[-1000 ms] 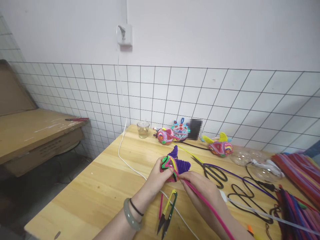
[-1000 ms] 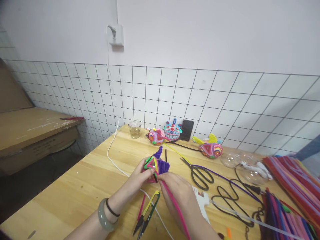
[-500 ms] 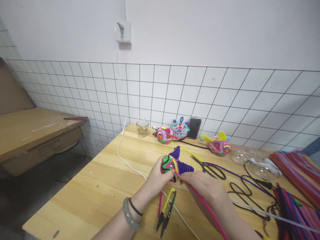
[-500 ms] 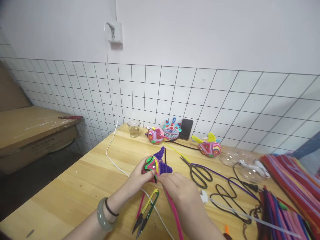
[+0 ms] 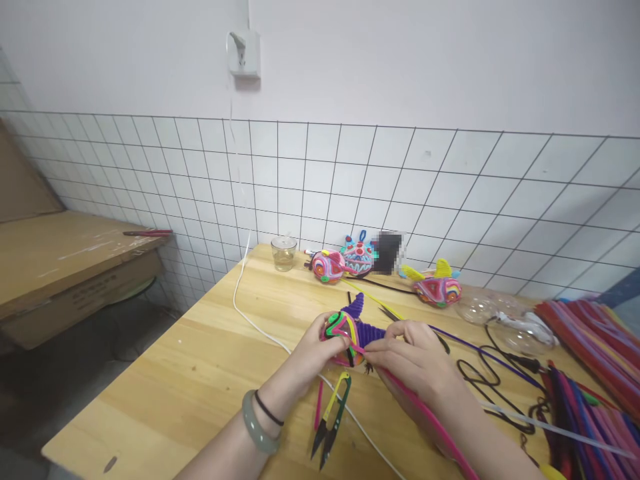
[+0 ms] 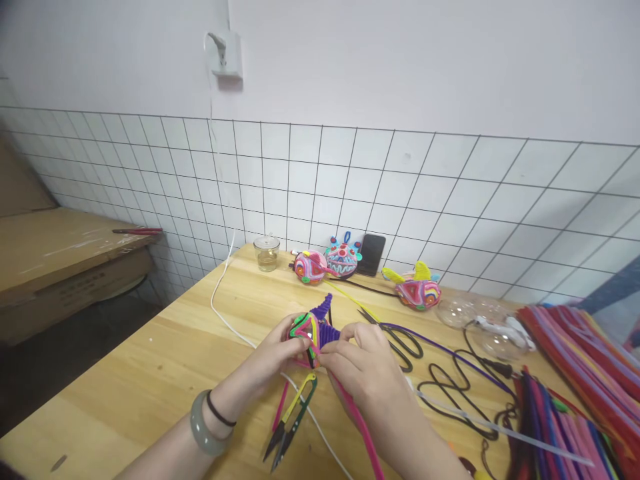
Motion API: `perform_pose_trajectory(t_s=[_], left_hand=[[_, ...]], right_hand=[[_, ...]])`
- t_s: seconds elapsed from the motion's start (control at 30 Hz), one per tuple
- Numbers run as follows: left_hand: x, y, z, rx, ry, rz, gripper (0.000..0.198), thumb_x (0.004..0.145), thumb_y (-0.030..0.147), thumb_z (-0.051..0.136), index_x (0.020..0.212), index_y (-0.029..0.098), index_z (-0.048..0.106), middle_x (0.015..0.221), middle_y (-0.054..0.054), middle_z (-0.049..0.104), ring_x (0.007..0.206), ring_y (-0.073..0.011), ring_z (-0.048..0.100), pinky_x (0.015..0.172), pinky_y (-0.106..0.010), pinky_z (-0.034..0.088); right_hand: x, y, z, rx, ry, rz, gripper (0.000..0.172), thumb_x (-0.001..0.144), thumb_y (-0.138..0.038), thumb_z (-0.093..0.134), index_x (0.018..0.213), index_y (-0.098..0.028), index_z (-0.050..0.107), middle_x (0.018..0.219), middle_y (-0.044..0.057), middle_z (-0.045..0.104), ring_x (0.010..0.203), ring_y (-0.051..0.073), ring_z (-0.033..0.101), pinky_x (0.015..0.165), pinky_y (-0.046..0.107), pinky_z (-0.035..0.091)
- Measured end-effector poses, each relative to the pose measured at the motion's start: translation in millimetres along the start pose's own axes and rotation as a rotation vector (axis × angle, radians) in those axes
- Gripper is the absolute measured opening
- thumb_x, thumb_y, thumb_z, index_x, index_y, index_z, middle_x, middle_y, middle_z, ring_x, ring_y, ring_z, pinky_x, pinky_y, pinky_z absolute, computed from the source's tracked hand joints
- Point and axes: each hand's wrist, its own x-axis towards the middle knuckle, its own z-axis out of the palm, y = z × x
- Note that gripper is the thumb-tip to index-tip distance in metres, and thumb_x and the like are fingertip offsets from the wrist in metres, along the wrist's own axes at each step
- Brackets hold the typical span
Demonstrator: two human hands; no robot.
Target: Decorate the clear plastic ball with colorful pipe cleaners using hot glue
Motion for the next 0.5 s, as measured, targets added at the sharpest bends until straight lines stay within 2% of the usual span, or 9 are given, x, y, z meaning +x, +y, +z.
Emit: perform_pose_trajectory(t_s=[0.13,0.27,0.37,0.5], left_hand=[[-3,4,1.8,-0.054,-0.006,-0.084,0.046,0.071,0.021,0.068,0.115,0.017,0.054,0.111,-0.011,0.065,0.087,-0.0216,0.065,0.079,-0.037,0.050],[-5,6,2.1,-0.082,-0.026,-0.103,0.043,0.073,0.029,0.069,0.113,0.018,0.056,0.109,-0.010,0.066,0.083,-0.0211,0.066,0.073,-0.035,0.052],[-4,5,1.8,-0.108,-0.011,-0.090,0.044,0.071,0.028,0.071,0.112,0.018,0.056,0.108,-0.010,0.066,0.083,-0.0207,0.066,0.073,-0.034,0.052],[-2,2,1.3,-0.113,0.002,-0.061,0.047,0.068,0.021,0.074,0.110,0.017,0.054,0.105,-0.009,0.066,0.084,-0.0192,0.064,0.078,-0.034,0.050]], right_hand=[[4,-1,-4,-0.020,-0.014,-0.090,0.014,0.091,-0.018,0.054,0.091,-0.026,0.065,0.096,0.001,0.072,0.094,0.023,0.055,0.077,0.039,0.040],[9,-12,-11,0.091,-0.074,0.013,0.018,0.092,-0.013,0.050,0.093,-0.025,0.064,0.107,0.003,0.069,0.111,0.027,0.049,0.091,0.047,0.034],[11,-18,-14,0.170,-0.044,0.009,0.023,0.092,-0.009,0.045,0.093,-0.023,0.063,0.103,0.005,0.069,0.108,0.026,0.050,0.090,0.047,0.035],[12,-17,-13,0.174,-0.066,-0.025,0.024,0.090,-0.005,0.046,0.093,-0.021,0.064,0.096,0.005,0.070,0.105,0.025,0.051,0.089,0.045,0.037]])
